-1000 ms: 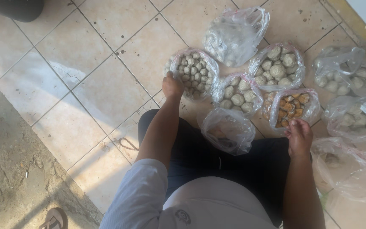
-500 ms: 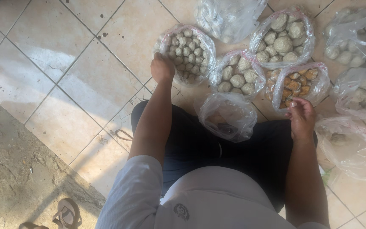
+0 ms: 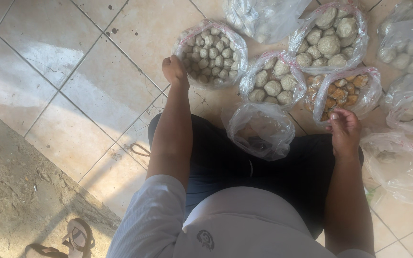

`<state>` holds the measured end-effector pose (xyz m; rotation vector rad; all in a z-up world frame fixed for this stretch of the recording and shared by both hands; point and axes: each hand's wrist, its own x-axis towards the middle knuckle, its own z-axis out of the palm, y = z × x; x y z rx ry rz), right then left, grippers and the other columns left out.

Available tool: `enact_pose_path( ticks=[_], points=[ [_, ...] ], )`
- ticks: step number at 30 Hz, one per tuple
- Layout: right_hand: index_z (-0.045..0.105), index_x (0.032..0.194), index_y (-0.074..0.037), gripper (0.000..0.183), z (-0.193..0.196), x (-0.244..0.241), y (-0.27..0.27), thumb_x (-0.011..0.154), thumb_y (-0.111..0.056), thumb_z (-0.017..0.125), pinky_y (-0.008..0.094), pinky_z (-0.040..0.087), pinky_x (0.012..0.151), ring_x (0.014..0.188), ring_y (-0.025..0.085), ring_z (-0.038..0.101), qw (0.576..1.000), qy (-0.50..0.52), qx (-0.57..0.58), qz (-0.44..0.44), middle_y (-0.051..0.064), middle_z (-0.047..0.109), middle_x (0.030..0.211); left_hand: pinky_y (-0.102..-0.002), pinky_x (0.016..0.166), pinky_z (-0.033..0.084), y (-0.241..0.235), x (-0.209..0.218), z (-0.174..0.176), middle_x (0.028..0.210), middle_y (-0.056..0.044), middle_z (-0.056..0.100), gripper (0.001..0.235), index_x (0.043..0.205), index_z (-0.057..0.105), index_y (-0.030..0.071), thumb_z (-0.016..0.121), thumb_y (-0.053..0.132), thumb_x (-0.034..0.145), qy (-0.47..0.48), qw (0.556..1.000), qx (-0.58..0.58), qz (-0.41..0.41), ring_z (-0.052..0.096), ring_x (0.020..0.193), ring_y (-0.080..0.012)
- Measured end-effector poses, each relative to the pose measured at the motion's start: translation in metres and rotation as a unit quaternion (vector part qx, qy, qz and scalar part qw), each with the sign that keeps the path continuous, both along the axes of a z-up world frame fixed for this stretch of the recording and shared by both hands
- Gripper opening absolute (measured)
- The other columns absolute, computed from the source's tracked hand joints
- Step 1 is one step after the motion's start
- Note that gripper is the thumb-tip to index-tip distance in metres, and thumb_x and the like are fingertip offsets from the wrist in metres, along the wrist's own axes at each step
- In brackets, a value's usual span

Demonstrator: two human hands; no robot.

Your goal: The person sits on a tiled floor and sorts small, round food items from larger plastic bags into smaller clear plastic bags. They handle the items by hand, transferring them between bags and occasionally tying the smaller bags closed.

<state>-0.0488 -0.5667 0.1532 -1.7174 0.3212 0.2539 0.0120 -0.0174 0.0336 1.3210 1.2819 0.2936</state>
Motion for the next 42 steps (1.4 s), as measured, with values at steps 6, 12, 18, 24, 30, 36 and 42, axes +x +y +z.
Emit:
enact_pose_path(
  ticks=[6, 12, 18, 24, 30, 36, 42],
  points=[
    [0.064, 0.125, 0.001, 0.023, -0.008, 0.008, 0.013, 0.105, -0.008, 0.071, 0.024, 0.052, 0.079, 0.091, 0.009, 0.062, 0.986, -0.048, -0.137, 0.079, 0.006, 0.068, 0.107, -0.056, 0.110, 0.041, -0.043, 0.005, 0.078, 0.152, -0.015, 0.042, 0.071, 0.154, 0.037, 0.022, 0.064, 0.047, 0.094, 0.211, 0.877, 0.321, -0.288, 0.039, 0.144, -0.0347],
    [0.065, 0.123, 0.001, 0.023, -0.010, 0.017, 0.019, 0.103, -0.008, 0.072, 0.025, 0.052, 0.082, 0.094, 0.010, 0.063, 0.981, -0.066, -0.158, 0.089, 0.006, 0.069, 0.106, -0.069, 0.118, 0.015, -0.058, 0.011, 0.108, 0.165, -0.018, 0.022, 0.078, 0.160, 0.028, 0.024, 0.068, 0.048, 0.096, 0.196, 0.804, 0.358, -0.433, 0.012, 0.155, -0.0401],
    [0.067, 0.119, -0.001, 0.022, -0.013, 0.019, 0.020, 0.101, -0.011, 0.072, 0.025, 0.052, 0.077, 0.089, 0.008, 0.061, 0.987, -0.043, -0.143, 0.065, 0.003, 0.069, 0.104, -0.067, 0.120, 0.014, -0.061, 0.000, 0.105, 0.167, -0.018, 0.016, 0.083, 0.161, 0.022, 0.027, 0.069, 0.050, 0.097, 0.204, 0.799, 0.367, -0.430, 0.007, 0.156, -0.0395],
    [0.068, 0.116, -0.003, 0.018, -0.014, 0.018, 0.016, 0.101, -0.012, 0.073, 0.024, 0.050, 0.070, 0.081, 0.008, 0.059, 0.992, -0.016, -0.117, 0.037, 0.003, 0.067, 0.096, -0.066, 0.118, 0.019, -0.067, -0.024, 0.111, 0.166, -0.020, 0.016, 0.083, 0.159, 0.024, 0.027, 0.069, 0.050, 0.094, 0.218, 0.840, 0.337, -0.365, 0.008, 0.155, -0.0398],
    [0.065, 0.116, -0.005, 0.014, -0.025, 0.012, -0.007, 0.102, -0.008, 0.067, 0.021, 0.051, 0.066, 0.080, 0.005, 0.061, 0.998, -0.044, 0.033, -0.042, -0.001, 0.067, 0.097, -0.056, 0.125, 0.030, -0.088, -0.065, 0.127, 0.161, -0.033, 0.025, 0.081, 0.164, 0.025, 0.013, 0.071, 0.041, 0.103, 0.086, 0.835, 0.370, -0.398, 0.025, 0.152, -0.0472],
    [0.061, 0.116, -0.006, 0.011, -0.028, 0.004, -0.025, 0.105, -0.004, 0.063, 0.022, 0.051, 0.064, 0.078, 0.007, 0.057, 0.955, -0.124, 0.178, -0.204, 0.001, 0.062, 0.096, -0.048, 0.117, 0.033, -0.181, -0.120, 0.145, 0.157, -0.034, 0.021, 0.099, 0.161, 0.016, 0.009, 0.080, 0.042, 0.093, 0.084, 0.812, 0.215, -0.536, 0.029, 0.145, -0.0493],
    [0.062, 0.119, -0.001, 0.013, 0.029, -0.035, 0.009, 0.107, -0.005, 0.065, 0.027, 0.057, 0.081, 0.094, 0.013, 0.065, 0.950, -0.297, -0.091, -0.022, 0.007, 0.065, 0.109, -0.047, 0.112, 0.040, -0.201, -0.131, 0.145, 0.152, -0.031, 0.029, 0.110, 0.161, 0.014, 0.012, 0.085, 0.041, 0.082, 0.155, 0.763, 0.257, -0.573, 0.039, 0.139, -0.0468]
  ],
)
